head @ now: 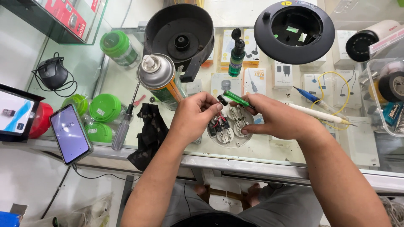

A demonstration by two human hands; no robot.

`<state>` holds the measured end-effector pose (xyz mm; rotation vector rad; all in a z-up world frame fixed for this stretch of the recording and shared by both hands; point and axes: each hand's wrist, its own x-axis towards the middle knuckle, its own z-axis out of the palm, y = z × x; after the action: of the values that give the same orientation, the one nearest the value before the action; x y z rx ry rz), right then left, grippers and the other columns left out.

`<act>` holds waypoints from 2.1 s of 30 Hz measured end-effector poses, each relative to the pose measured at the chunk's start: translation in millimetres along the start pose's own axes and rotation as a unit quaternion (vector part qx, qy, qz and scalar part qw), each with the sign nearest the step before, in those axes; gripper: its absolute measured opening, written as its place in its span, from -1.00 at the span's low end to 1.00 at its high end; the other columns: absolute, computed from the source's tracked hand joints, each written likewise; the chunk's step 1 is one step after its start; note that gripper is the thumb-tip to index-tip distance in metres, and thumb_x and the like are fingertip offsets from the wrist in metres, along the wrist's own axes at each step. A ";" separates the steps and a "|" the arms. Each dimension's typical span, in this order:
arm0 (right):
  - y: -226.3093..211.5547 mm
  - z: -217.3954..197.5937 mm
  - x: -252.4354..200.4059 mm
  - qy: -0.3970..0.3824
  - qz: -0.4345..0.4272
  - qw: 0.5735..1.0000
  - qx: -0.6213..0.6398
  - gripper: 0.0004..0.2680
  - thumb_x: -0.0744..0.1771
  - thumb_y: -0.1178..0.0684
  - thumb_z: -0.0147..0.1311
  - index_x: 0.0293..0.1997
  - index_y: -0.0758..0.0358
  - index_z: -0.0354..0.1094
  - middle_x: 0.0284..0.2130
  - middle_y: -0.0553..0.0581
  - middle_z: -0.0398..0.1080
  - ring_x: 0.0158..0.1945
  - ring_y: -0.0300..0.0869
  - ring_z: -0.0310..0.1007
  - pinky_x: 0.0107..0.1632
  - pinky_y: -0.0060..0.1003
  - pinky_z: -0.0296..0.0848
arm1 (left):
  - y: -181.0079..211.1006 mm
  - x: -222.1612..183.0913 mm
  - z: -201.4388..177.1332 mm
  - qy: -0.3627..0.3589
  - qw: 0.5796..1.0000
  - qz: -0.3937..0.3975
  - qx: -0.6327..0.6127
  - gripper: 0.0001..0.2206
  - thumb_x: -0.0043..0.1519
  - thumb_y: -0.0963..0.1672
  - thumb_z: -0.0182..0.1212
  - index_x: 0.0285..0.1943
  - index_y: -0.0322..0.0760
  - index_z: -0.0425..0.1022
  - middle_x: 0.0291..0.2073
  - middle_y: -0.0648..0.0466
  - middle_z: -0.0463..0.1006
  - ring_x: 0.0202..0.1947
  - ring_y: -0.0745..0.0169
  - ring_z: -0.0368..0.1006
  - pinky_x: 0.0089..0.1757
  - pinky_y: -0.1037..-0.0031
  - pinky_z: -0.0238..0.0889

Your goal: The person is disassembling a multi-socket power strip with a screwdriver and cleaning the components with a cloth.

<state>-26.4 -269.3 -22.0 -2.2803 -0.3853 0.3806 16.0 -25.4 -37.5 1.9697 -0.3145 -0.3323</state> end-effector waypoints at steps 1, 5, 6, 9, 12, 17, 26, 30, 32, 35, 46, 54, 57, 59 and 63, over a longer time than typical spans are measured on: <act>2.0 1.2 -0.3 0.001 0.000 1.000 0.001 -0.66 0.23 -0.03 0.44 -0.17 0.15 0.22 -0.41 -0.01 0.18 -0.32 -0.10 0.27 -0.20 -0.17 0.37 | -2.8 0.1 1.4 -0.001 1.000 0.000 0.001 -0.92 0.21 -0.12 0.29 -0.21 -0.19 0.62 -0.52 0.16 0.67 -0.49 0.47 0.51 -0.32 0.64 0.35; 9.6 4.5 0.0 -0.001 -0.004 1.000 0.006 -0.68 0.24 -0.01 0.42 -0.20 0.16 0.20 -0.42 0.03 0.19 -0.33 -0.06 0.26 -0.21 -0.14 0.36 | -3.3 -1.2 3.2 0.004 1.000 -0.004 -0.028 -0.88 0.23 -0.12 0.29 -0.17 -0.26 0.61 -0.51 0.11 0.68 -0.51 0.43 0.54 -0.33 0.62 0.37; 11.2 4.6 0.5 0.001 -0.003 1.000 0.004 -0.67 0.23 -0.02 0.43 -0.20 0.16 0.20 -0.42 0.02 0.18 -0.34 -0.06 0.26 -0.22 -0.15 0.35 | -0.2 -1.8 2.6 -0.001 1.000 -0.006 -0.025 -0.87 0.23 -0.12 0.30 -0.16 -0.26 0.61 -0.50 0.10 0.68 -0.50 0.43 0.53 -0.32 0.62 0.37; -3.6 -1.2 -0.7 0.003 0.004 1.000 0.002 -0.67 0.22 -0.02 0.44 -0.22 0.16 0.21 -0.42 0.05 0.22 -0.34 -0.06 0.27 -0.22 -0.14 0.35 | 3.5 -5.3 -0.9 0.005 1.000 -0.004 -0.027 -0.86 0.22 -0.11 0.34 -0.15 -0.26 0.62 -0.48 0.10 0.69 -0.50 0.45 0.52 -0.31 0.63 0.38; -5.3 -2.3 -4.3 0.008 -0.002 1.000 0.005 -0.65 0.20 -0.03 0.47 -0.26 0.17 0.19 -0.42 0.08 0.26 -0.36 -0.03 0.29 -0.22 -0.12 0.36 | 9.4 -7.6 -5.6 0.007 1.000 0.002 -0.019 -0.86 0.20 -0.12 0.33 -0.16 -0.29 0.61 -0.50 0.08 0.66 -0.53 0.40 0.44 -0.34 0.57 0.32; 9.6 -2.5 -2.1 0.053 -0.051 0.997 0.000 -0.73 0.29 -0.08 0.29 -0.30 0.15 0.16 -0.31 0.15 0.38 -0.32 0.03 0.35 -0.19 -0.07 0.37 | -1.2 -9.6 -3.3 0.059 0.998 0.030 0.008 -0.88 0.30 -0.08 0.20 -0.15 -0.15 0.60 -0.53 0.17 0.65 -0.57 0.42 0.48 -0.38 0.59 0.35; 19.4 3.6 -5.9 0.108 -0.108 0.987 0.037 -0.80 0.42 0.05 -0.20 -0.25 0.19 0.41 -0.57 0.14 0.38 -0.50 -0.03 0.38 -0.30 -0.13 0.43 | 23.9 -32.4 -3.0 0.056 0.973 0.223 0.016 -0.63 0.32 -0.18 0.13 0.32 -0.14 0.32 -0.17 -0.11 0.59 -0.36 0.11 0.55 -0.40 0.47 0.40; 5.7 9.4 -5.4 0.076 -0.199 0.975 0.062 -0.83 0.41 0.10 -0.12 -0.20 0.20 0.46 -0.55 0.13 0.39 -0.46 0.01 0.44 -0.25 -0.12 0.52 | 12.7 -31.7 5.0 -0.013 0.962 0.266 -0.067 -0.64 0.27 -0.16 0.33 0.27 -0.14 0.51 -0.07 0.05 0.58 -0.26 0.28 0.52 -0.38 0.57 0.46; 5.5 19.7 -1.0 0.081 -0.226 0.969 0.059 -0.85 0.41 0.09 -0.10 -0.24 0.18 0.42 -0.55 0.08 0.36 -0.44 0.00 0.43 -0.24 -0.16 0.51 | 15.1 -31.1 7.6 -0.009 0.957 0.279 -0.085 -0.72 0.28 -0.17 0.32 0.18 -0.14 0.57 -0.09 0.09 0.58 -0.24 0.32 0.51 -0.35 0.56 0.47; -5.1 27.3 -0.5 0.120 -0.281 0.950 0.060 -0.89 0.39 0.13 -0.01 -0.28 0.20 0.42 -0.51 0.06 0.37 -0.42 0.01 0.44 -0.21 -0.17 0.52 | 26.5 -34.8 9.5 0.007 0.942 0.324 -0.082 -0.76 0.28 -0.16 0.33 0.13 -0.14 0.60 -0.12 0.14 0.60 -0.24 0.35 0.53 -0.32 0.55 0.48; -1.8 34.9 7.0 0.185 -0.285 0.936 0.093 -0.95 0.30 0.24 0.26 -0.25 0.26 0.50 -0.54 0.06 0.48 -0.49 -0.12 0.51 -0.26 -0.21 0.55 | 34.6 -22.3 7.8 0.061 0.917 0.392 -0.033 -0.63 0.33 -0.20 0.24 0.34 -0.16 0.45 -0.23 0.08 0.64 -0.24 0.25 0.57 -0.35 0.49 0.51; 6.0 43.4 13.1 0.221 -0.217 0.946 0.092 -0.94 0.28 0.23 0.30 -0.25 0.28 0.52 -0.58 0.12 0.49 -0.53 -0.12 0.57 -0.41 -0.26 0.52 | 22.7 -15.1 6.9 0.050 0.924 0.378 -0.029 -0.61 0.38 -0.19 0.16 0.42 -0.10 0.40 -0.23 0.03 0.65 -0.25 0.19 0.55 -0.35 0.47 0.51; 6.1 42.1 12.6 0.221 -0.207 0.948 0.099 -0.93 0.28 0.20 0.33 -0.23 0.25 0.55 -0.57 0.10 0.51 -0.53 -0.17 0.57 -0.41 -0.29 0.53 | 23.1 -14.1 7.4 0.051 0.926 0.374 -0.029 -0.60 0.39 -0.18 0.16 0.43 -0.06 0.39 -0.21 0.06 0.66 -0.24 0.22 0.55 -0.33 0.49 0.53; 4.8 42.6 12.3 0.220 -0.209 0.947 0.101 -0.93 0.28 0.22 0.32 -0.24 0.26 0.54 -0.57 0.10 0.51 -0.53 -0.16 0.55 -0.43 -0.30 0.52 | 21.8 -15.1 7.4 0.046 0.928 0.367 -0.031 -0.60 0.38 -0.18 0.16 0.43 -0.06 0.39 -0.21 0.07 0.66 -0.23 0.24 0.55 -0.33 0.49 0.53; 2.8 43.8 13.0 0.221 -0.224 0.944 0.097 -0.94 0.27 0.24 0.32 -0.27 0.29 0.53 -0.58 0.13 0.51 -0.54 -0.14 0.52 -0.47 -0.30 0.51 | 18.4 -14.2 7.3 0.042 0.932 0.357 -0.037 -0.58 0.36 -0.19 0.18 0.43 -0.05 0.39 -0.23 0.08 0.65 -0.24 0.27 0.55 -0.35 0.51 0.53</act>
<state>-31.1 -237.6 -54.6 -1.9380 -0.5833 -0.3084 -1.2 -33.7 -22.4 1.6562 -0.9121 0.2102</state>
